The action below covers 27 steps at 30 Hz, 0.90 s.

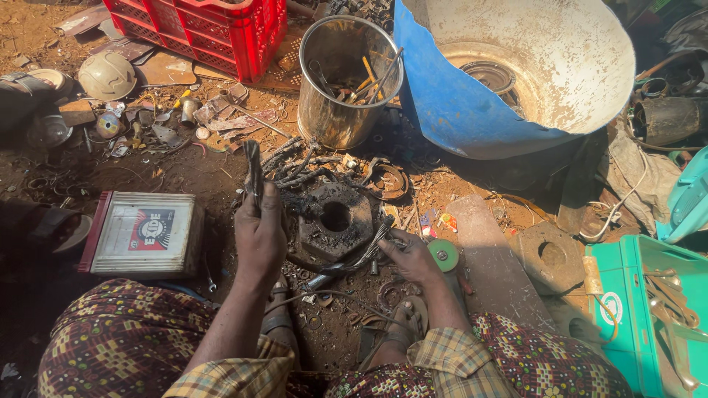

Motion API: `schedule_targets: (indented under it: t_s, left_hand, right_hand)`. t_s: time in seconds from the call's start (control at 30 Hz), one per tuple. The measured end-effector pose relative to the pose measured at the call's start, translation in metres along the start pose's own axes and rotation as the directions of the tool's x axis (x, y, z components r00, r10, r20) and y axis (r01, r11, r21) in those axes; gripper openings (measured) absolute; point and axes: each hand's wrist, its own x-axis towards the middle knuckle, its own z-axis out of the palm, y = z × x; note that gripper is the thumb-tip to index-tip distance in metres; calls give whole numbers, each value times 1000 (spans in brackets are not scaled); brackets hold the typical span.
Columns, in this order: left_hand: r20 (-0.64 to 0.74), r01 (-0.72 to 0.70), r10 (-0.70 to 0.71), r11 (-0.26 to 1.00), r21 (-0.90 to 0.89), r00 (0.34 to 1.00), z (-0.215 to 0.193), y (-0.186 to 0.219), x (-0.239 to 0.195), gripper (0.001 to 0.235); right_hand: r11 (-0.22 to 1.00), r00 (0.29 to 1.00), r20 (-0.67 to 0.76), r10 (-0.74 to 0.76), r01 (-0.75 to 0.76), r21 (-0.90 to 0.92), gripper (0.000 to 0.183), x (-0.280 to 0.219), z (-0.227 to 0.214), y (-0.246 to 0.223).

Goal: The person uses a hammer and metal rod to repeatedly strike and crush a coiled black cable on a metal anvil. They separate the crushed sections and continue hammering to break down the cable into smaller pieces.

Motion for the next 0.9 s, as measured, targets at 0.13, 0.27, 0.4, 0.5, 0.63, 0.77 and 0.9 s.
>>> schedule_targets:
  t_s: [0.13,0.27,0.4,0.5,0.63,0.77,0.9]
  left_hand:
    - [-202,257,-282,956,-141,938,-8,8,11,36]
    - [-249,380,-418,906,-188,874,-10,9,15,39]
    - [-256,361,-398,915,-179,881,-16,7,15,41]
    - [-258,341,-366,930,-135,894,-17,4,18,41]
    - [-238,299,-328,942,-152,914,-15,0,19,41]
    - [-252,283,-322,942,-178,913,-13,1,20,40]
    - [-254,262,-311,943,-207,916,-16,2,18,38]
  right_hand:
    - [997,996,39,-74,73,20,66,2,-3,14]
    - [939,997,-65,42,-18,343,54,5,-4,41]
    - [606,986,-165,-8,136,784,45,7,-10,45]
    - [858,970,-218,104,24,514,49,8,-18,23]
    - [979,986,-162,-39,70,194,62,-2,-12,-16]
    - [955,957,256,139,-198,223,51,-17,6,-37]
    - [988,973,207,102,-123,93,51,-24,24,-45]
